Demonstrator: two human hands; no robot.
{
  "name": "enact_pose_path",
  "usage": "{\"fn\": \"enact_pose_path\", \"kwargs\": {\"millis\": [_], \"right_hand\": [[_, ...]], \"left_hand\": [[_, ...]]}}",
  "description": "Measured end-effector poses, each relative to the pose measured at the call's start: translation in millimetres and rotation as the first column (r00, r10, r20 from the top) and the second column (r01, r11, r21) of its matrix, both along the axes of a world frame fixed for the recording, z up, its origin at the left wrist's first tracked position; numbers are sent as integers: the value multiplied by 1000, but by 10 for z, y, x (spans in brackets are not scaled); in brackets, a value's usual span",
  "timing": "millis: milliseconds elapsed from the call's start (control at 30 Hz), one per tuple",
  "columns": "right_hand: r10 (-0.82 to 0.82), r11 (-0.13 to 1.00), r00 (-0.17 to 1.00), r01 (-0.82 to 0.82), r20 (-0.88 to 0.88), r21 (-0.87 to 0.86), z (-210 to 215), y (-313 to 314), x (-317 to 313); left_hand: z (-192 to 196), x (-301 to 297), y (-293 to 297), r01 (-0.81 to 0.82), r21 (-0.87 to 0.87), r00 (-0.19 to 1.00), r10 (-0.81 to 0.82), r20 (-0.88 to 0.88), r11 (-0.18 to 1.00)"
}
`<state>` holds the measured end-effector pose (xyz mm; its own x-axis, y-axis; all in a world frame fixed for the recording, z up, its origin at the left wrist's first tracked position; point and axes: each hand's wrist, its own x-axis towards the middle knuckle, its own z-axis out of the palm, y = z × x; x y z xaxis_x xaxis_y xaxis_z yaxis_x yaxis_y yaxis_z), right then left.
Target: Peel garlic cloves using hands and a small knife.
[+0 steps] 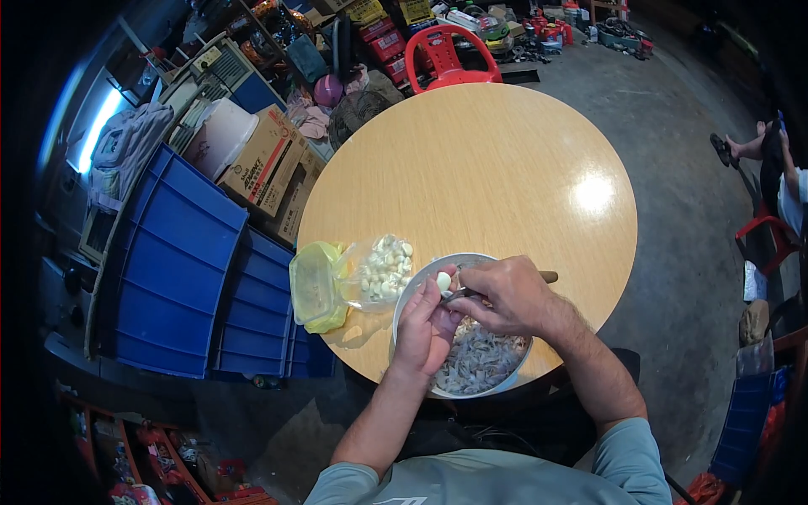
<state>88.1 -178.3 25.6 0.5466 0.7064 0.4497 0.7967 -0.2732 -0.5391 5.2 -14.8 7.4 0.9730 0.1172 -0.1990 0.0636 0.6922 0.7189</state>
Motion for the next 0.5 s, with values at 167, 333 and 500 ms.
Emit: {"fn": "enact_pose_path", "kwargs": {"millis": [167, 333, 500], "right_hand": [[6, 999, 1000, -7, 3, 36, -36, -4, 0], [-87, 995, 996, 89, -29, 50, -10, -8, 32], [-83, 987, 996, 79, 25, 137, 29, 13, 17]], "left_hand": [[-206, 44, 204, 27, -43, 998, -24, 54, 999], [-257, 34, 257, 82, -98, 987, -68, 145, 992], [-138, 20, 168, 87, -65, 987, -77, 139, 994]]}}
